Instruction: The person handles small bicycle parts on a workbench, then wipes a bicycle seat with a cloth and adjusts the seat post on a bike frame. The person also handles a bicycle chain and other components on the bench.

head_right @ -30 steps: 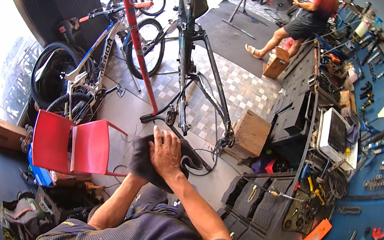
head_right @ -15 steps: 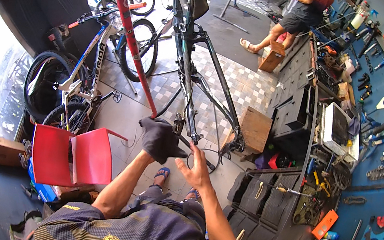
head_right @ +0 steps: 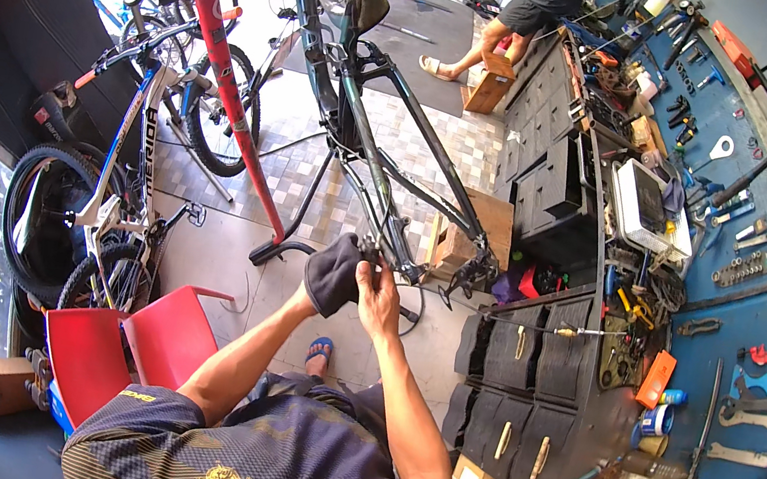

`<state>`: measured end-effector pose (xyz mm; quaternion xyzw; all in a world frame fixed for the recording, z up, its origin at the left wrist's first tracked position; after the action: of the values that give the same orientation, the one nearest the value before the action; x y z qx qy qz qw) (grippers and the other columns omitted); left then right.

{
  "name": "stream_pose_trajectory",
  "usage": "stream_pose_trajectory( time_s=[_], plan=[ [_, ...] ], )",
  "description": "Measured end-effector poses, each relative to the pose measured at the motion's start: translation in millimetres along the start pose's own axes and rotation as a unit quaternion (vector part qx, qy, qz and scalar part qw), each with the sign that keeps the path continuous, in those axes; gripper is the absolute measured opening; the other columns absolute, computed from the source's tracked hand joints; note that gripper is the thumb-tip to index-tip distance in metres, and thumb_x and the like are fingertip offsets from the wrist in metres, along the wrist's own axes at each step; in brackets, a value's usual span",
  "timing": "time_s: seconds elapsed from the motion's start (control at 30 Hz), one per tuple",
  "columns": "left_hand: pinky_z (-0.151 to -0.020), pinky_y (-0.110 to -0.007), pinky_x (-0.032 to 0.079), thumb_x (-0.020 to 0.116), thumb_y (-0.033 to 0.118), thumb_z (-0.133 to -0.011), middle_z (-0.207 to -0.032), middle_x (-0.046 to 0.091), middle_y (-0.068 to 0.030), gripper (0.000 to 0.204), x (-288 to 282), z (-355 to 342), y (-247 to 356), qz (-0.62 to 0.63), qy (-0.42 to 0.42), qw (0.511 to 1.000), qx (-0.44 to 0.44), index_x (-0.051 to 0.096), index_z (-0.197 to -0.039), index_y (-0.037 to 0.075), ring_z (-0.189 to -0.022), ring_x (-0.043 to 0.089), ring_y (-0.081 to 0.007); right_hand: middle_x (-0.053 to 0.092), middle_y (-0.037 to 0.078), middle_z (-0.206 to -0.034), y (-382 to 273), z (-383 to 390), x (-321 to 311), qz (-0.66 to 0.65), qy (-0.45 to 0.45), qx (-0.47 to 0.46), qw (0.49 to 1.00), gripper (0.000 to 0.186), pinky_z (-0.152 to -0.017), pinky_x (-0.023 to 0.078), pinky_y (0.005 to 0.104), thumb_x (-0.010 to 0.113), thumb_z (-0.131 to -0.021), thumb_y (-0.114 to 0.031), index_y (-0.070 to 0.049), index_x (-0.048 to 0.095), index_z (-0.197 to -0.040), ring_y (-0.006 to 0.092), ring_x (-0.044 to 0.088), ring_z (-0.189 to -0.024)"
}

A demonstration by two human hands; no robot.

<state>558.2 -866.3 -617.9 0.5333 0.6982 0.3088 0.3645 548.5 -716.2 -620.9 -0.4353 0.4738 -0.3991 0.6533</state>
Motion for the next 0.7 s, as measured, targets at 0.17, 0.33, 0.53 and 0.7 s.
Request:
stream_pose_trajectory(
  time_s=[0.17,0.33,0.53,0.7],
  plan=[
    [-0.067,-0.048,0.051,0.065,0.019,-0.098,-0.085,0.058,-0.0225,0.029,13,2,27,-0.223,0.094,0.97,-0.032,0.05,-0.113,-0.001,-0.08,0.062,-0.0442,0.071,0.014,-0.114,-17,6,14,0.087,0.029,-0.028,0.995,0.059,-0.095,0.051,0.037,0.047,-0.11,-0.053,-0.002,0.06,-0.137,0.0276,0.066,-0.105],
    [-0.067,-0.051,0.049,0.074,0.025,-0.089,-0.088,0.059,-0.0206,0.032,-10,-1,30,-0.236,-0.052,0.969,-0.06,0.058,-0.104,0.001,-0.08,0.062,-0.043,0.07,0.01,-0.125,-17,6,13,-0.18,0.035,-0.033,0.982,0.063,-0.108,0.046,0.0317,0.039,-0.113,-0.052,0.002,0.062,-0.137,0.0174,0.064,-0.116],
    [-0.116,-0.05,0.042,0.064,0.018,-0.097,-0.12,0.065,-0.0301,0.042,12,12,7,-0.174,0.021,0.984,0.005,0.057,-0.134,-0.002,-0.117,0.062,-0.0477,0.064,0.014,-0.116,-11,4,40,-0.093,0.101,-0.041,0.99,0.061,-0.099,0.046,0.0354,0.033,-0.115,-0.052,0.002,0.057,-0.128,0.0243,0.06,-0.106],
    [-0.082,-0.053,0.051,0.066,0.021,-0.096,-0.108,0.061,-0.0279,0.033,4,7,-1,-0.213,-0.019,0.976,-0.047,0.058,-0.119,-0.002,-0.101,0.062,-0.0481,0.053,0.009,-0.091,-19,13,41,0.009,0.136,-0.078,0.988,0.052,-0.085,0.044,0.039,0.033,-0.116,-0.049,-0.001,0.052,-0.107,0.0221,0.051,-0.086]
  ],
)
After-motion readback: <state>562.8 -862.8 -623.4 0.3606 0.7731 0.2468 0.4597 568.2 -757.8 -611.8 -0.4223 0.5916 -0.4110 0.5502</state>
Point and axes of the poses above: each hand's wrist, its own z-axis away from the middle knuckle, its own x-axis out of the palm, y = z × x, the point moved 1 cm from there along -z, towards the middle knuckle
